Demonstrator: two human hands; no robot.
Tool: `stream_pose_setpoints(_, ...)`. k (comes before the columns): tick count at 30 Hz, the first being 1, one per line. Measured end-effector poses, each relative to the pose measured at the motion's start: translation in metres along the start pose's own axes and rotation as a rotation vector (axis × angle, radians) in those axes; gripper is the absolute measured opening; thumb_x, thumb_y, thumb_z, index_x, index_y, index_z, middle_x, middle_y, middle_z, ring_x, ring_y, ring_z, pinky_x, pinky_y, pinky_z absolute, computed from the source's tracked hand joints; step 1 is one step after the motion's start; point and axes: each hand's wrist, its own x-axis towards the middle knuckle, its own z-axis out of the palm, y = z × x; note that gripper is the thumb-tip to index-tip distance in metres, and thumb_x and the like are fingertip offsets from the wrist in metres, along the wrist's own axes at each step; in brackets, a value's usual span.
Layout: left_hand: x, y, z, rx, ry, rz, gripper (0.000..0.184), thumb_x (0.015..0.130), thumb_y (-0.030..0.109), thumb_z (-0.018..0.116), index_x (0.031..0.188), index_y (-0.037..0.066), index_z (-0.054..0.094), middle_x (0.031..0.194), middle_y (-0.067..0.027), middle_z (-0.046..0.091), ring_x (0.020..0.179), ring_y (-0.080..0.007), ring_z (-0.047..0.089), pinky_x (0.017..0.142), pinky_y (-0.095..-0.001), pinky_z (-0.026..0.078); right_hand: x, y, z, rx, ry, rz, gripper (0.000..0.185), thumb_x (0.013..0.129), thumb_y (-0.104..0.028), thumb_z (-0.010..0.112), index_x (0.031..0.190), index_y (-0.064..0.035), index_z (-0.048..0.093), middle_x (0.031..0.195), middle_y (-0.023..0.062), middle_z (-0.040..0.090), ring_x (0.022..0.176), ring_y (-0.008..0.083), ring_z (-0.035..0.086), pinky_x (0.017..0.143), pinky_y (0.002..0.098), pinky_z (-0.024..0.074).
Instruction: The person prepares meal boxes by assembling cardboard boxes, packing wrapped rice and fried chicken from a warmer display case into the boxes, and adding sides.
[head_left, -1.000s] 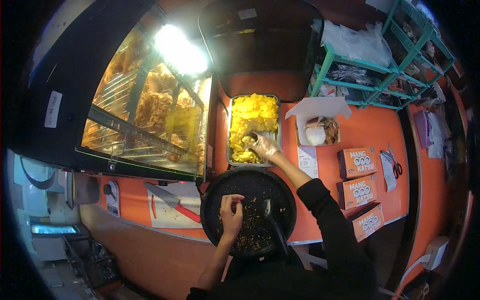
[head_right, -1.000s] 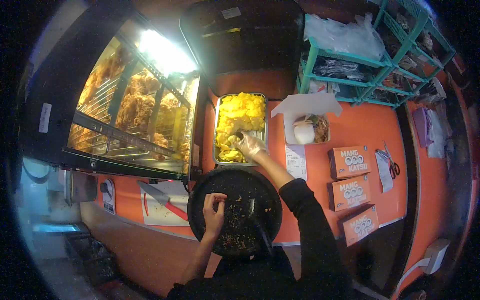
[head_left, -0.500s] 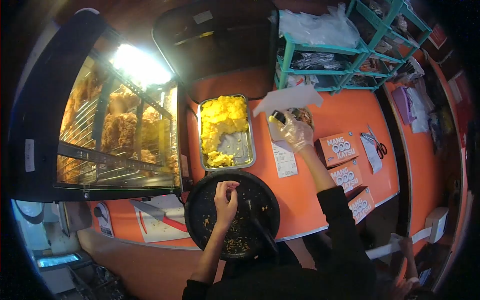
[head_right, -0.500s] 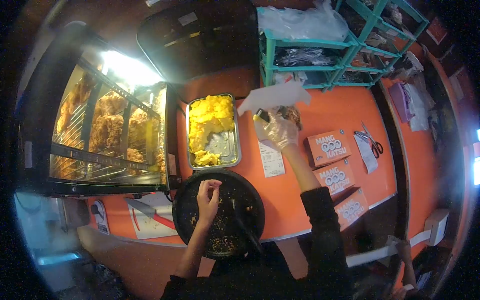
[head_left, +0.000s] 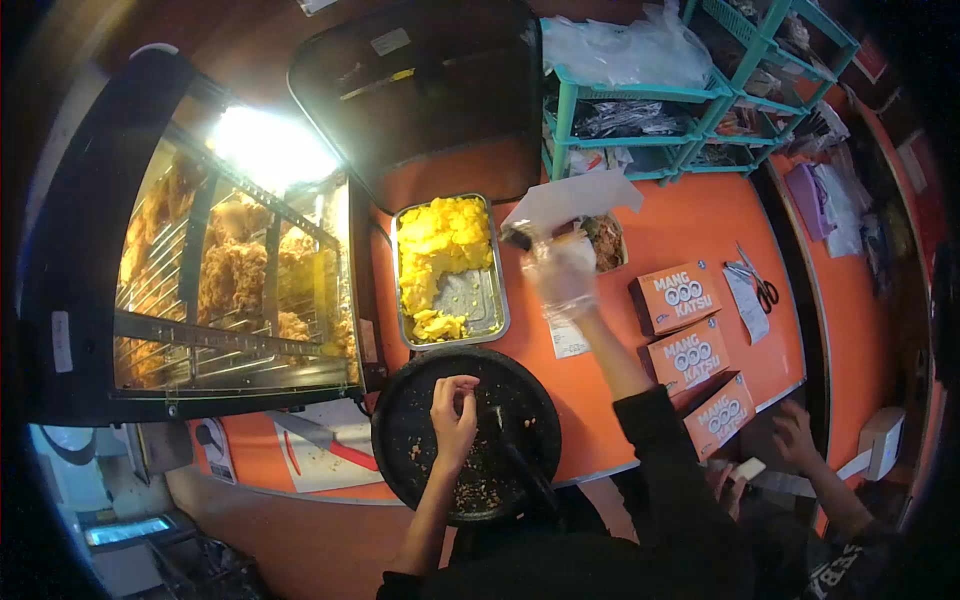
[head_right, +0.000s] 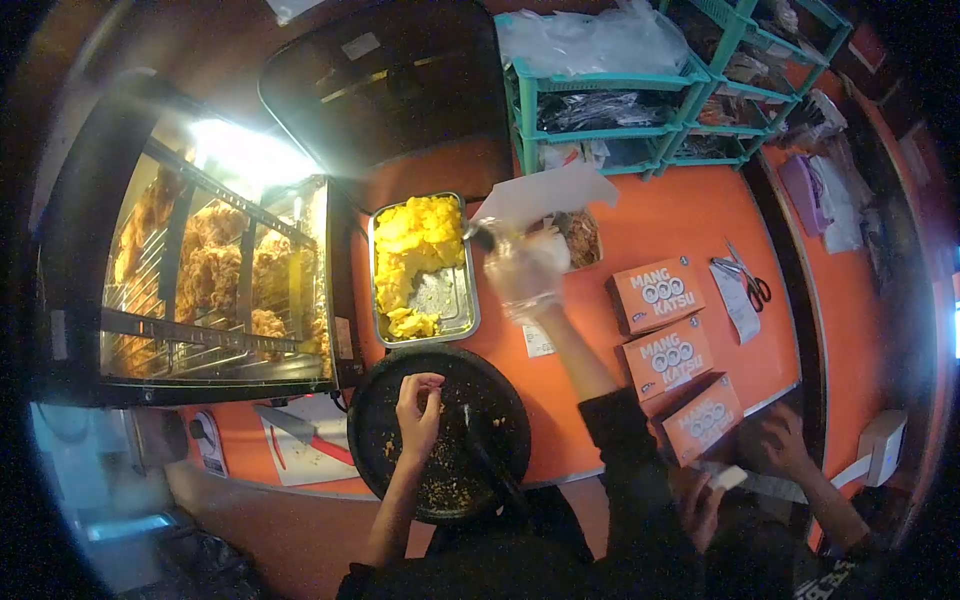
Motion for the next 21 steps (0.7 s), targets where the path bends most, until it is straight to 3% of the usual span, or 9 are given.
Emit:
stream_pose_setpoints(1,-0.002,-0.002,0.000,0.011,0.020,-0.016,0.018,0.084,-0.008,0.055,0.095,0.001,0.065,0.091,-0.0069,0.058,0.081,-0.0158,0.059,0.072,-0.0275,0.048,0.006,-0.027,-0.023,-0.020,-0.002,-0.076,0.041,0.086,-0.033,0.060,0.123,-0.0154,0.064,0.096,0.0113,0.067,0.082,0.0300,0.063,0.069,0.0413,0.0496)
stream_pose_setpoints(2,-0.003,-0.001,-0.001,0.003,0.026,-0.036,0.017,0.084,-0.008,0.055,0.094,0.002,0.065,0.091,-0.0074,0.058,0.082,-0.0160,0.060,0.072,-0.0274,0.048,0.008,-0.045,-0.011,0.539,-0.046,0.150,0.037,0.086,-0.030,0.060,0.119,-0.0153,0.067,0.094,0.0095,0.066,0.084,0.0294,0.062,0.071,0.0419,0.0492)
stream_pose_setpoints(5,-0.005,0.002,-0.001,-0.003,0.024,-0.040,0.017,0.085,-0.008,0.055,0.094,0.002,0.065,0.091,-0.0076,0.058,0.081,-0.0164,0.060,0.072,-0.0276,0.048,0.007,-0.084,-0.013,0.434,-0.066,0.026,0.032,0.084,-0.024,0.058,0.113,-0.0167,0.070,0.097,0.0101,0.063,0.083,0.0300,0.060,0.076,0.0455,0.0478)
stream_pose_setpoints(7,-0.001,0.005,-0.004,0.004,0.010,-0.056,0.016,0.085,-0.007,0.055,0.094,0.001,0.065,0.091,-0.0076,0.058,0.081,-0.0165,0.060,0.073,-0.0276,0.048,0.003,-0.081,-0.011,0.378,0.227,-0.082,0.026,0.079,-0.025,0.063,0.100,-0.0125,0.070,0.084,0.0102,0.064,0.085,0.0294,0.063,0.079,0.0437,0.0452)
stream_pose_setpoints(10,0.002,0.004,-0.003,0.009,-0.005,-0.044,0.015,0.085,-0.007,0.055,0.094,0.001,0.064,0.091,-0.0077,0.058,0.081,-0.0167,0.060,0.073,-0.0276,0.048,-0.014,-0.026,0.012,0.107,0.440,0.264,0.027,0.079,-0.014,0.061,0.104,-0.0046,0.064,0.083,0.0113,0.060,0.079,0.0296,0.059,0.074,0.0451,0.0457)
stream_pose_setpoints(12,0.010,0.007,0.003,-0.010,-0.015,-0.004,0.015,0.086,-0.007,0.055,0.094,0.001,0.064,0.091,-0.0077,0.058,0.082,-0.0167,0.061,0.073,-0.0275,0.048,0.004,0.024,-0.026,0.052,0.274,0.549,0.031,0.078,-0.010,0.061,0.107,-0.0017,0.060,0.087,0.0154,0.059,0.080,0.0353,0.059,0.073,0.0469,0.0474)
stream_pose_setpoints(15,0.020,0.008,0.020,-0.057,-0.059,0.025,0.015,0.086,-0.007,0.054,0.095,0.001,0.064,0.091,-0.0080,0.058,0.082,-0.0172,0.061,0.074,-0.0278,0.049,0.003,0.080,-0.014,0.079,0.393,0.553,0.036,0.079,-0.012,0.061,0.114,-0.0018,0.058,0.095,0.0202,0.063,0.085,0.0405,0.062,0.076,0.0490,0.0497)
stream_pose_setpoints(17,0.035,0.008,0.038,-0.054,-0.128,0.058,0.014,0.087,-0.006,0.056,0.099,-0.001,0.062,0.094,-0.0100,0.060,0.086,-0.0199,0.064,0.077,-0.0301,0.051,0.007,0.091,-0.015,0.250,0.106,0.609,0.043,0.076,-0.009,0.063,0.120,-0.0093,0.058,0.106,0.0202,0.066,0.101,0.0373,0.063,0.083,0.0486,0.0502)
stream_pose_setpoints(21,0.106,-0.015,0.104,-0.118,-0.184,0.142,0.030,0.091,0.006,0.057,0.120,-0.003,0.055,0.111,-0.0200,0.063,0.100,-0.0317,0.065,0.087,-0.0367,0.051,0.002,0.057,-0.033,0.247,0.114,0.690,0.054,0.075,-0.008,0.063,0.129,-0.0083,0.053,0.109,0.0185,0.067,0.102,0.0377,0.063,0.087,0.0475,0.0503)
